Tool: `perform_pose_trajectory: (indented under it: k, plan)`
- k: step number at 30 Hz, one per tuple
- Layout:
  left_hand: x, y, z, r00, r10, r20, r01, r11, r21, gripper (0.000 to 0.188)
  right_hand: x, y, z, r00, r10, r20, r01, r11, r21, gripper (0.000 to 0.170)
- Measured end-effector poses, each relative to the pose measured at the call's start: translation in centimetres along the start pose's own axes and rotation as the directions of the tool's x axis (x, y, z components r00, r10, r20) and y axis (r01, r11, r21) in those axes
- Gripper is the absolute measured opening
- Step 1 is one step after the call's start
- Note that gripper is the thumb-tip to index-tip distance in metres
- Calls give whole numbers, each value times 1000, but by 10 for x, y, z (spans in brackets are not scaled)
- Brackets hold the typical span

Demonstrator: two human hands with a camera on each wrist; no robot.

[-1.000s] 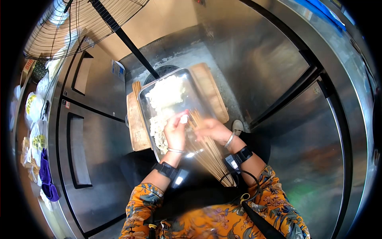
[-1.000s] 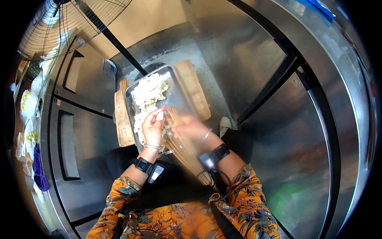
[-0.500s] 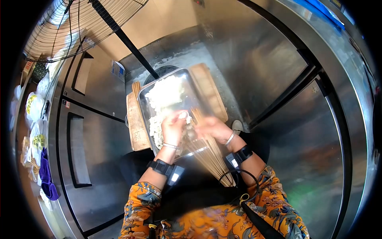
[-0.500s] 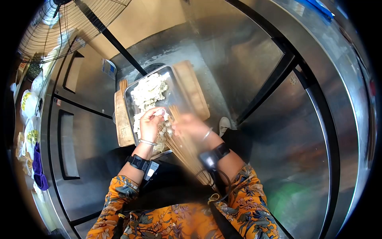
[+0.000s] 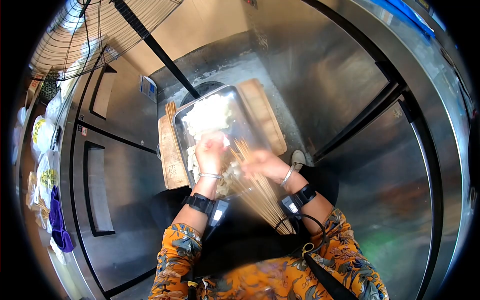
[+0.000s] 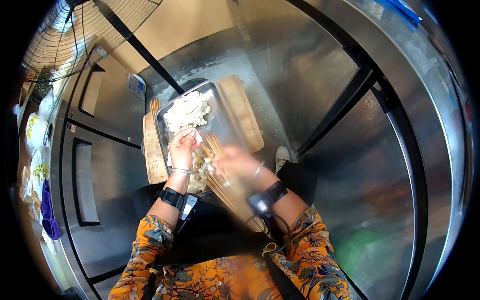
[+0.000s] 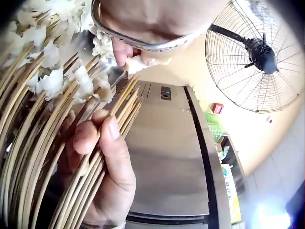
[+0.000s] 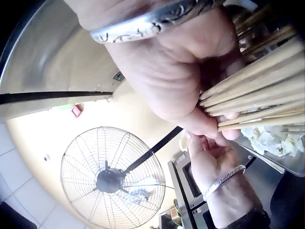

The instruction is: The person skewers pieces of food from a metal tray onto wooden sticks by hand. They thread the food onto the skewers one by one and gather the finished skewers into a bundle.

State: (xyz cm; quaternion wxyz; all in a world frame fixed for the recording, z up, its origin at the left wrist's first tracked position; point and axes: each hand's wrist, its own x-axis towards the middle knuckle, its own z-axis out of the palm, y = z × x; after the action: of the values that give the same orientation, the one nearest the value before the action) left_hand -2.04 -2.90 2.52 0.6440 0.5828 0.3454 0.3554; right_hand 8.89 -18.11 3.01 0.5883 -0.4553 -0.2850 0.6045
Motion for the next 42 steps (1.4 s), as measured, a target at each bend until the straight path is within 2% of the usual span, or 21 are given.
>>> perform_pose_trajectory:
  k: [3,6,13,16,19,23,27,30,33,36,42]
  plan:
    - [-9,9,8,1000,-12,6,12,1000,17,13,-1,-1,2,1000,-6,-15,6,1000,3,16]
    - [-15,17,11,999,-38,13,38,999,2,9,3,-1,-1,1000,16,-22,-18,997,-80,18]
    - [-23,21,11,1000,-5,14,4,999,36,11,1,-2,0,1000,1,-12,0,999,53,20]
    - [-27,19,11,998,62,19,-62,998,9,12,4,4,-3,1000,2,-6,-1,994,109,19]
    - [-34,19,12,989,130,70,-134,989,67,12,6,8,-6,1000,7,1,-7,989,148,19]
    - [-43,16,16,990,60,126,-65,997,39,13,7,8,-9,1000,-24,15,22,991,132,18]
    - [-45,20,22,999,44,19,-45,999,31,15,7,9,-8,1000,-22,-8,23,991,135,16]
    - [-37,20,23,992,-122,-17,119,985,-123,11,7,8,-6,999,-48,-14,50,990,129,15]
    - [-30,21,21,974,-217,65,224,966,-131,12,5,3,-5,1000,-19,-25,21,994,108,16]
    - [-29,20,21,982,-183,35,186,973,-140,17,3,2,-5,1000,-11,-28,14,994,110,16]
    - [-26,15,26,1000,13,8,-13,1000,10,20,4,2,-4,999,-1,-42,4,997,82,16]
